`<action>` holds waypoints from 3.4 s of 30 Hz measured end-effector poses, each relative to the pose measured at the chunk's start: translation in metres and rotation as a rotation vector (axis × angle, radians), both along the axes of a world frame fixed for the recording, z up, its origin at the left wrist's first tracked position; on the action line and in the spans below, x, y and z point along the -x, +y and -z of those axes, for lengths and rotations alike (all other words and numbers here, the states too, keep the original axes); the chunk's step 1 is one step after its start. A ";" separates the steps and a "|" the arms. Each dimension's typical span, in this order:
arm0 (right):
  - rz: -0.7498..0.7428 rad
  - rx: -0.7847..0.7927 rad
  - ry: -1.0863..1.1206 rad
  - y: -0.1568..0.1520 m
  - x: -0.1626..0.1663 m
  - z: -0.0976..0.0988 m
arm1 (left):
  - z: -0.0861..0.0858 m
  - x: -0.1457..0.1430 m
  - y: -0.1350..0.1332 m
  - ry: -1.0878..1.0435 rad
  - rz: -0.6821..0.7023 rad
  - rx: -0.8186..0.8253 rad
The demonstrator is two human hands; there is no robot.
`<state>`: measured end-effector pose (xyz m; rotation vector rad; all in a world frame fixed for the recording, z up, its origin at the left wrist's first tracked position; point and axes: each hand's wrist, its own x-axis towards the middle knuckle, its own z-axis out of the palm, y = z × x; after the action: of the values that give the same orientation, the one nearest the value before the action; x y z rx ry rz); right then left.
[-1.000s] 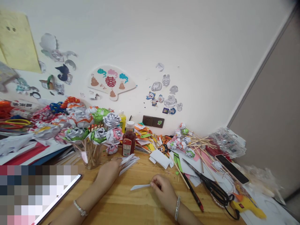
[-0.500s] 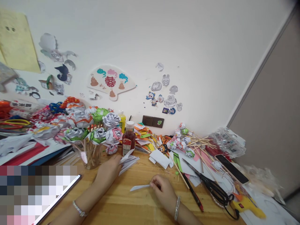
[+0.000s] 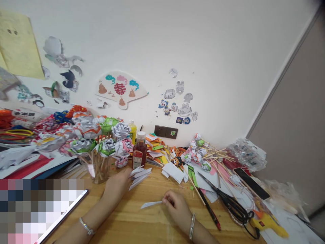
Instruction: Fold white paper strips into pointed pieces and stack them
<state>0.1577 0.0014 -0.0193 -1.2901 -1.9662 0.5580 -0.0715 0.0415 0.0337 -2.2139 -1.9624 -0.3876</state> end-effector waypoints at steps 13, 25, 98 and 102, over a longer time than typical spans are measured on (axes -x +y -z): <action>0.001 0.008 0.014 0.000 0.000 0.001 | 0.021 -0.008 0.005 -0.117 0.192 -0.037; 0.048 -0.030 0.048 0.002 0.000 0.002 | 0.006 -0.052 -0.047 -0.134 0.707 -0.074; -0.182 -0.151 0.232 -0.007 0.006 -0.015 | 0.018 -0.059 -0.027 -1.378 0.689 0.650; -0.137 -0.138 0.272 -0.006 0.005 -0.013 | 0.023 -0.057 -0.024 -1.482 0.616 0.706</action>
<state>0.1528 -0.0045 -0.0066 -0.9467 -1.8389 0.6185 -0.0149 0.0175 0.0103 -3.4780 -1.8331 -2.2488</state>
